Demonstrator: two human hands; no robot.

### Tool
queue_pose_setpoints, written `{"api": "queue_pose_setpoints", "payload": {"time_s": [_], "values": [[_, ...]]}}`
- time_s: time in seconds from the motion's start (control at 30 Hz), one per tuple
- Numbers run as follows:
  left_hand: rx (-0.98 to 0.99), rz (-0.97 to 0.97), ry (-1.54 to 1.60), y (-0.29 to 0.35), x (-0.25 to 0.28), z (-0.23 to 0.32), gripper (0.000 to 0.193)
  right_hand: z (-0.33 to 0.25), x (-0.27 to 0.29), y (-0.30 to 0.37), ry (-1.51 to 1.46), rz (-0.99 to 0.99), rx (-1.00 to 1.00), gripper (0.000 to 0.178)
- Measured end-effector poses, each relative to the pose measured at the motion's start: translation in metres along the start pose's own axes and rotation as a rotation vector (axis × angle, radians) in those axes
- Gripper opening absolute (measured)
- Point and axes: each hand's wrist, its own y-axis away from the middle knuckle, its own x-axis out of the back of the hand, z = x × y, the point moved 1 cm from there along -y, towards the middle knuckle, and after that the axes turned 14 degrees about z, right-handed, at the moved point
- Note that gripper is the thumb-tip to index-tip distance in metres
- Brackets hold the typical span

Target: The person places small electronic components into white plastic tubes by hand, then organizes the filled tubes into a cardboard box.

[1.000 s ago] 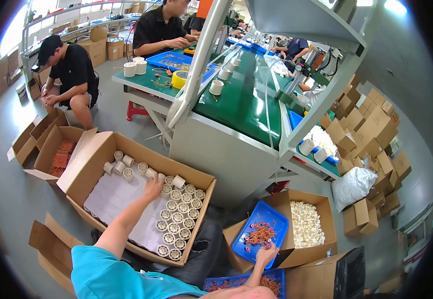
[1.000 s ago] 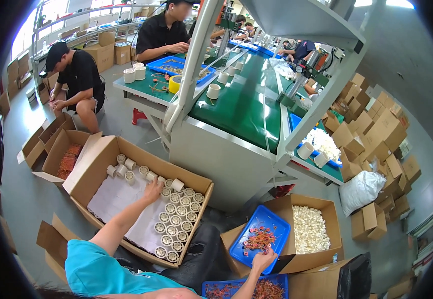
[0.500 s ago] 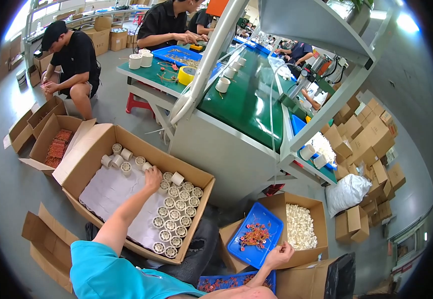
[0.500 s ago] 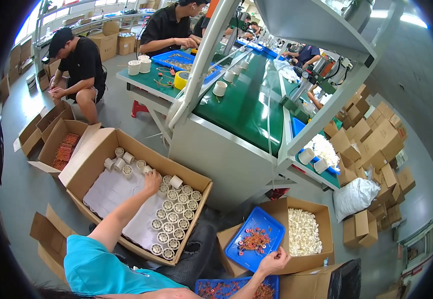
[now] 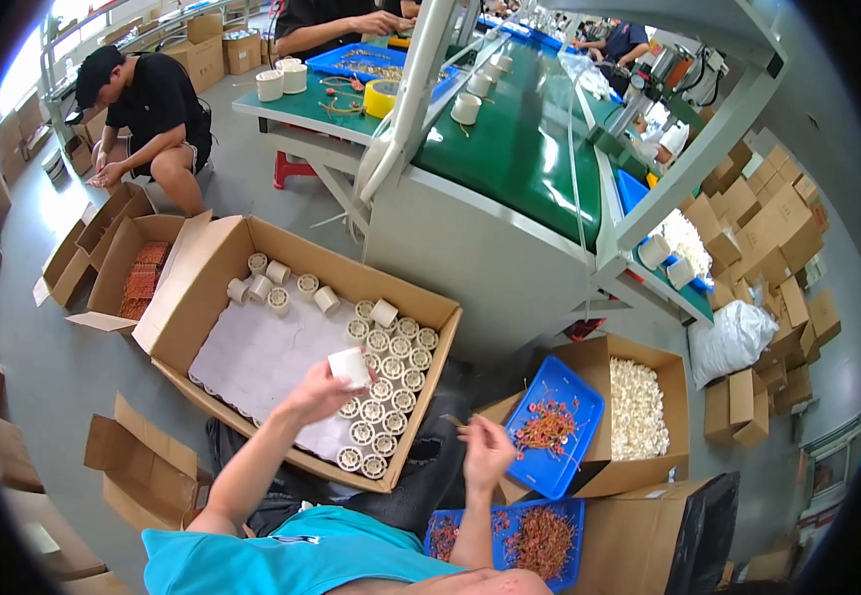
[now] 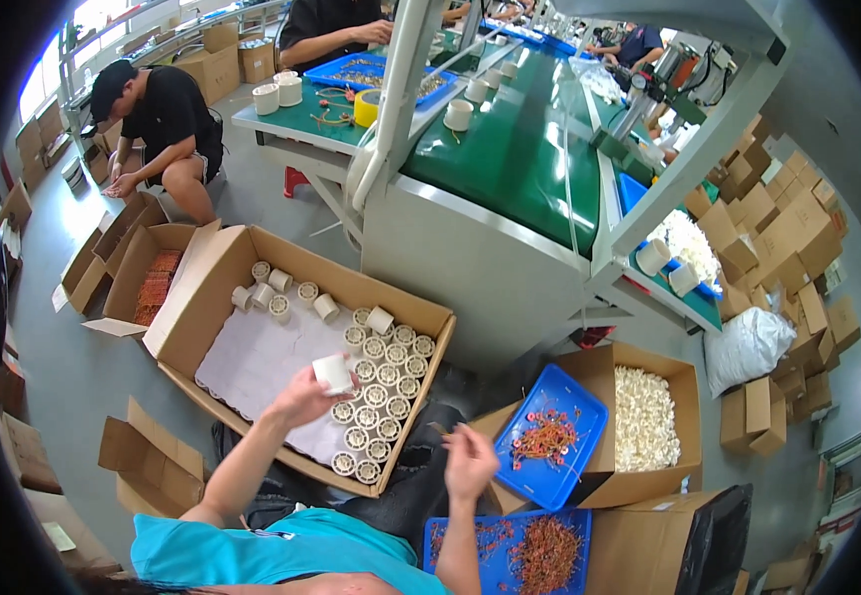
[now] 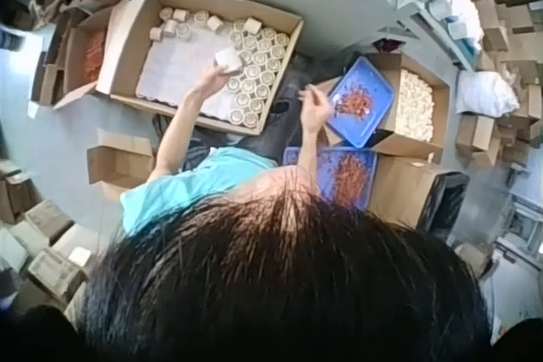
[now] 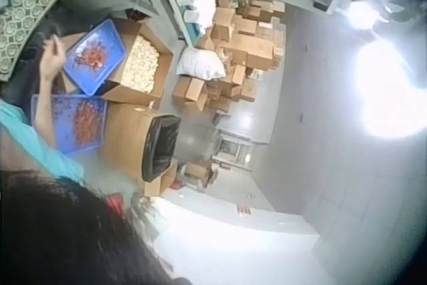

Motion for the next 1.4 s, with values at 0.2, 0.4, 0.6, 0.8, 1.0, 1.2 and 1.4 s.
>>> {"api": "queue_pose_setpoints", "payload": {"time_s": [0.2, 0.4, 0.6, 0.8, 1.0, 1.2, 1.4], "values": [[-0.185, 0.106, -0.579, 0.039, -0.032, -0.036, 0.056, -0.025, -0.043, 0.041, 0.069, -0.251, 0.055, 0.020], [0.210, -0.179, -0.535, 0.044, -0.035, -0.029, 0.044, -0.037, -0.035, 0.039, -0.304, -0.403, -0.450, 0.021], [0.282, -0.157, -0.377, 0.053, -0.030, -0.032, 0.051, -0.039, -0.030, 0.042, 0.227, -0.384, 0.162, 0.018], [0.098, -0.117, -0.274, 0.048, -0.026, -0.027, 0.053, -0.023, -0.028, 0.036, 0.149, -0.291, 0.123, 0.015], [0.137, 0.184, 0.024, 0.037, -0.019, -0.025, 0.072, -0.038, -0.017, 0.004, 0.175, -0.024, 0.135, 0.018], [-0.698, 0.181, -0.996, 0.043, -0.046, -0.021, 0.069, -0.093, -0.025, 0.014, 0.011, -0.148, 0.271, 0.019], [-0.932, 0.075, -0.979, 0.047, -0.053, -0.019, 0.069, -0.118, -0.031, 0.033, 0.097, -0.246, 0.412, 0.020]]}}
